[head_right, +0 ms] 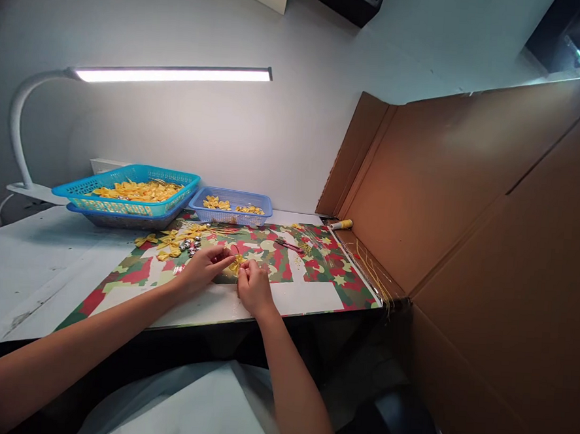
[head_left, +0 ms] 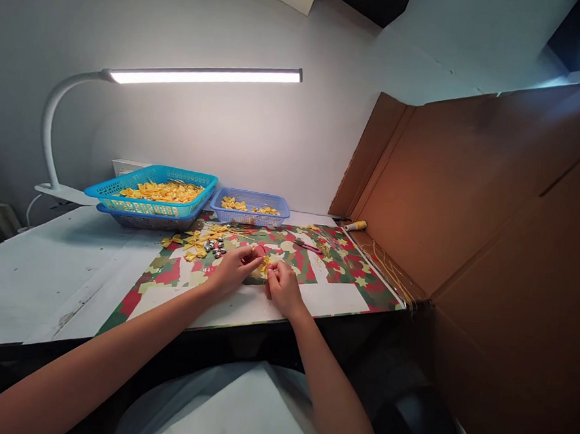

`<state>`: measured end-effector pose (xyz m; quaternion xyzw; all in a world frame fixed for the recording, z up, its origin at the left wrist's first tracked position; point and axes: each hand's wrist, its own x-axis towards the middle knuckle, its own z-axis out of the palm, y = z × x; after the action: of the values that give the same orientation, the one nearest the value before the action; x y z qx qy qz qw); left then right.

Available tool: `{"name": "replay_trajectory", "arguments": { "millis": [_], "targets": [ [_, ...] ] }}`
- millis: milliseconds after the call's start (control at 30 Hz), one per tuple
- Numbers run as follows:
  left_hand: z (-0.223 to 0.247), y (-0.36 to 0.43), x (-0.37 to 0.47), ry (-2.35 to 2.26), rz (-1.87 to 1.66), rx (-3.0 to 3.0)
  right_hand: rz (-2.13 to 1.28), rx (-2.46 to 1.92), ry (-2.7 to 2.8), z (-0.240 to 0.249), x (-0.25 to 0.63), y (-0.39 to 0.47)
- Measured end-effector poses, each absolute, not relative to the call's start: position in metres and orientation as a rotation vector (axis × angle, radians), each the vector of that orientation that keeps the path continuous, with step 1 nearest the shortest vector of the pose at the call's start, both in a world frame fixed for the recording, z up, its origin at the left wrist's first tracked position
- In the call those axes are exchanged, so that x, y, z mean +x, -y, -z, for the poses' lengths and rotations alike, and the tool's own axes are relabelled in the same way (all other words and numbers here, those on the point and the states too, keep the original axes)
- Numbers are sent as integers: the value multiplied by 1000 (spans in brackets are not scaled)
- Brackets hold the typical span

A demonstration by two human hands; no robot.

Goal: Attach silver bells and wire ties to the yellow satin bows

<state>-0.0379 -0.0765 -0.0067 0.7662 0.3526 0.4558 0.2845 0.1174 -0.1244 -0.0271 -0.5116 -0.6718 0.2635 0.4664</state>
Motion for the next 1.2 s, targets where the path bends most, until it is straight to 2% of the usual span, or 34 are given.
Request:
{"name": "replay_trajectory", "arguments": {
  "millis": [1200],
  "targets": [
    [10, 75, -37, -936, -1223, 2122, -690, -1291, 1637, 24, 117, 126]
  ]
}}
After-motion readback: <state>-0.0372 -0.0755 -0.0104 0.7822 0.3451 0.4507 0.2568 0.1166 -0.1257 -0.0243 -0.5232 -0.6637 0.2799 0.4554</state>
